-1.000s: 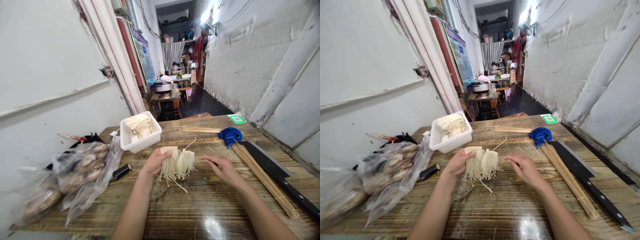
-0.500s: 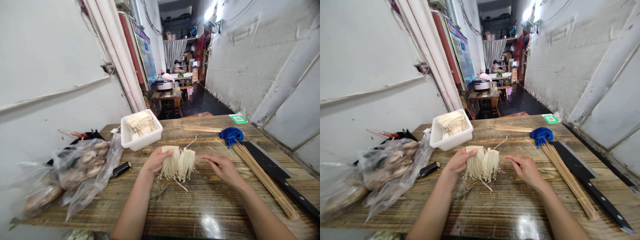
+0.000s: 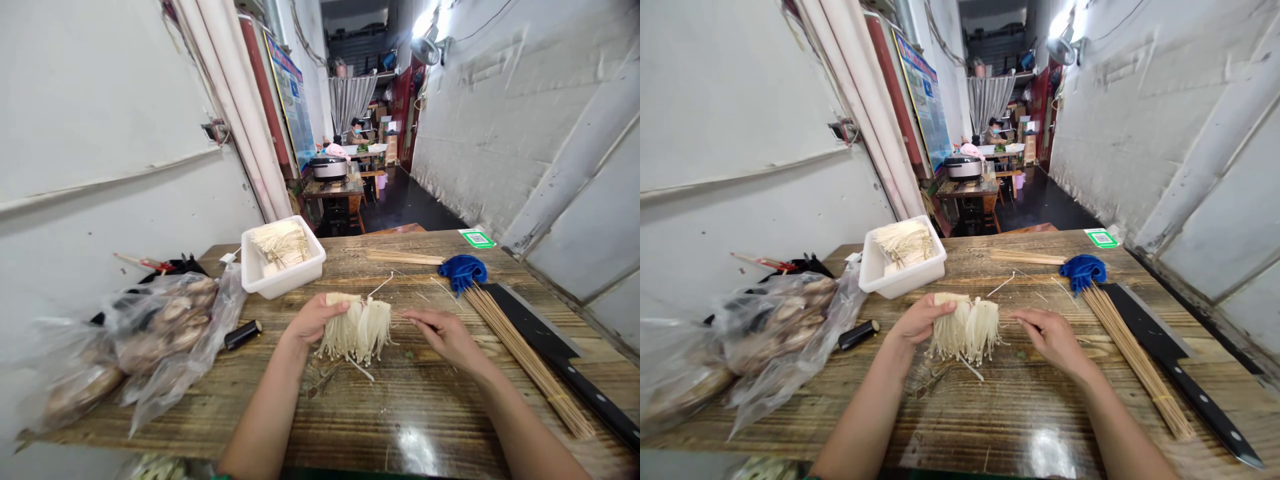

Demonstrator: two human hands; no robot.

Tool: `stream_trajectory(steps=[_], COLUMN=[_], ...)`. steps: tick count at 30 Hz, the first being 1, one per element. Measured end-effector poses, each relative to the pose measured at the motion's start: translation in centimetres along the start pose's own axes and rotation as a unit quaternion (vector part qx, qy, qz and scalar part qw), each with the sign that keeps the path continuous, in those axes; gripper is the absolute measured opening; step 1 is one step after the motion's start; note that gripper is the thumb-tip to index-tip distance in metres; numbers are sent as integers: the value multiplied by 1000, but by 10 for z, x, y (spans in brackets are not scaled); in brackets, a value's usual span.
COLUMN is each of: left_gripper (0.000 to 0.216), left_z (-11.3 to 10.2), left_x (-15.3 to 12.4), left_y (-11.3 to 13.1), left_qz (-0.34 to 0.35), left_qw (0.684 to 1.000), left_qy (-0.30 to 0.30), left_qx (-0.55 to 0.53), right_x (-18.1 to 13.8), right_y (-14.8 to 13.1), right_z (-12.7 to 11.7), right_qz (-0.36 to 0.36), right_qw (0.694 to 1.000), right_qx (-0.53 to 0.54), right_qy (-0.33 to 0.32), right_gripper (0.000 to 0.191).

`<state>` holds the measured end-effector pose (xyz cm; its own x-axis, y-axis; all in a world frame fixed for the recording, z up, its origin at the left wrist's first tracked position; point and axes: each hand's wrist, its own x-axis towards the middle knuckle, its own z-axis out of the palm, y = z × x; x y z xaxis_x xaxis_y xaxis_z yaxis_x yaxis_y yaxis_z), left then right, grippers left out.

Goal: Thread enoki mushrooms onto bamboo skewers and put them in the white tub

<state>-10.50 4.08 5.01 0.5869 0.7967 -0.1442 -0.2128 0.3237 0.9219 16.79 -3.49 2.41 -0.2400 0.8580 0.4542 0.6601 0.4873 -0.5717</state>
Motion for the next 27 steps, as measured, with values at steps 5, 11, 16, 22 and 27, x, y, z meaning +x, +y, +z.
stream_trajectory(steps=[5,11,16,22,27], left_gripper=[43,45,43,40,41], left_z=[1,0,-1,0,2], left_x=[0,1,2,3,4], left_y=[1,-1,-3,-6,-9], left_qz=[-6,-18,-22,-29,-45], left_qw=[1000,1000,999,998,998], left_qy=[4,1,3,-7,-11], left_qx=[3,7,30,46,53], right_x=[0,0,1,0,-2], right_y=[2,5,3,7,11], right_z=[-2,-5,-9,-10,-8], right_qz=[-9,-11,-22,-24,-13], right_qw=[1000,999,999,998,997], right_qx=[12,12,19,6,4], right_qy=[-9,-27,-40,-59,-70], right_gripper=[28,30,30,32,33])
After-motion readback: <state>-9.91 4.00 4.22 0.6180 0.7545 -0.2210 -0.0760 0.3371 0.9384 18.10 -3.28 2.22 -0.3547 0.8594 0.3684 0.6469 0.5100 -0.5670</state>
